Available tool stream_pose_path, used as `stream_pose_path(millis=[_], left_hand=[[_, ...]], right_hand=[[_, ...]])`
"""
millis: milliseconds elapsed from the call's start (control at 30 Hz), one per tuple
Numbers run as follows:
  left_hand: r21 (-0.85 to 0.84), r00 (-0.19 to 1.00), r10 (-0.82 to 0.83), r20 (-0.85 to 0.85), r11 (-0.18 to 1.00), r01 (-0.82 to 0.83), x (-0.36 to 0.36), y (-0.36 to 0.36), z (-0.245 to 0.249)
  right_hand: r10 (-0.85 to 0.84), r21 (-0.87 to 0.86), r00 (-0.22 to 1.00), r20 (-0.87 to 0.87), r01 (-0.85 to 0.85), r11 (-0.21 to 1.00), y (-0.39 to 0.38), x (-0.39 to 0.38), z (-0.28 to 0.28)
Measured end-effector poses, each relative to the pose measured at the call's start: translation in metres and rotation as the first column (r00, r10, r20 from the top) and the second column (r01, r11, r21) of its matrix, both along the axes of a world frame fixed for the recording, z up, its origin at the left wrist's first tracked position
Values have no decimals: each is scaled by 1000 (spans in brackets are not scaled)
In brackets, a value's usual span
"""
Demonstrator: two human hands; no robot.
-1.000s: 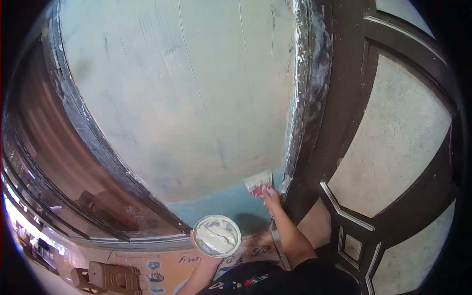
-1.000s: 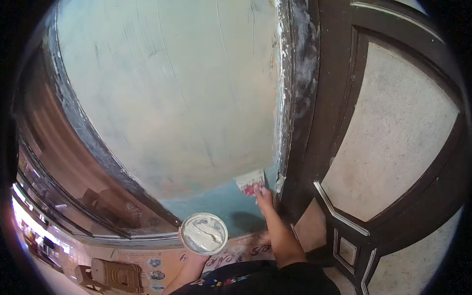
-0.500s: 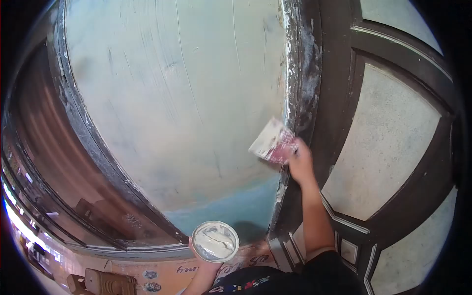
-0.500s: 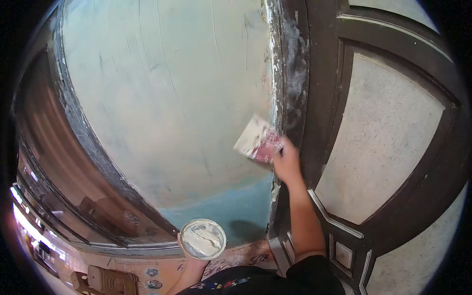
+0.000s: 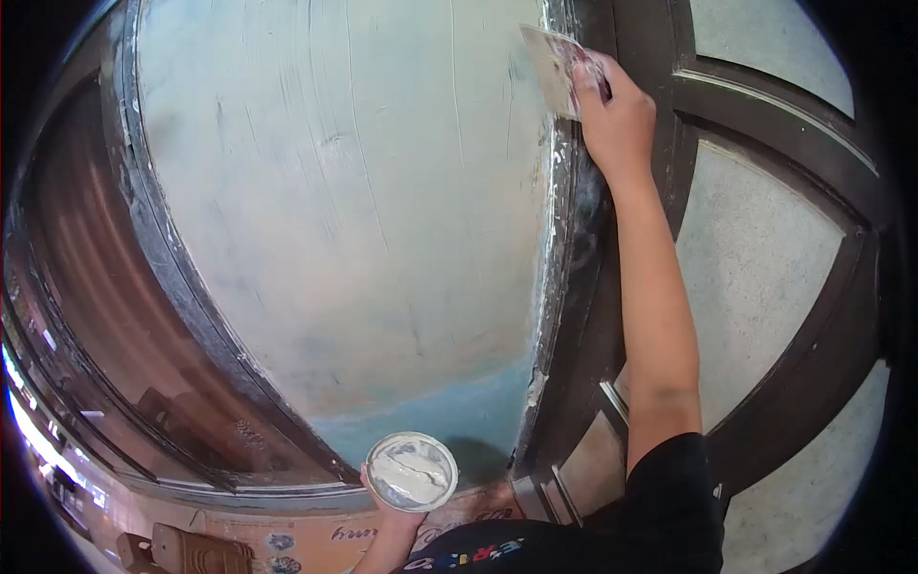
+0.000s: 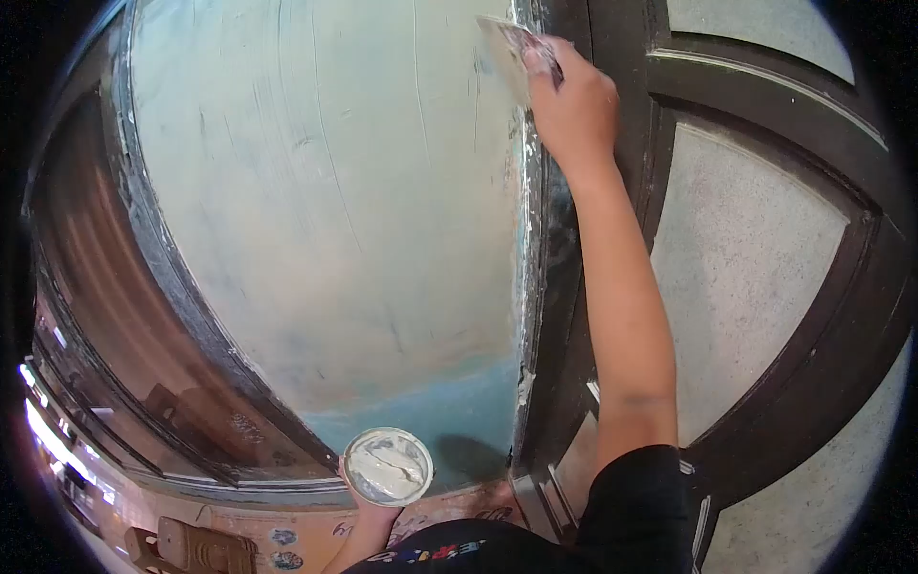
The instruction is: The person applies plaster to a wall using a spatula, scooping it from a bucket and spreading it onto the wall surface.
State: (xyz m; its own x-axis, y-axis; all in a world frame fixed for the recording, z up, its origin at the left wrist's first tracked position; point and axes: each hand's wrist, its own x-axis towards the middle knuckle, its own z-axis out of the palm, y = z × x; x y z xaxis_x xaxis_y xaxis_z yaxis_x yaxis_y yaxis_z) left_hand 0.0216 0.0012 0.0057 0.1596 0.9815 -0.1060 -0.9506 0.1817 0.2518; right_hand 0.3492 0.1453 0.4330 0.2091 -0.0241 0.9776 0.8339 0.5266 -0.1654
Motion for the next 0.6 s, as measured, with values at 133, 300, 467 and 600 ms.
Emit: stream_pose_path(millis=[133,300,467,600], left_hand=[[-3,999,5,-36,1000,-6,2,0,2],[-14,1000,-5,-19,1000,4,4,3,0],[-28,1000,10,-25,1000,-10,9,8,0],[-50,1000,-2,24,999,3,11,13,-2]], right_hand=[[-228,136,950,213,203,970,7,-15,33],[-252,155,867,429,205,967,17,-31,59],[-359,53,815,454,377,925,60,-23,32],[-244,-57,854,460,302,952,63,-30,-58]])
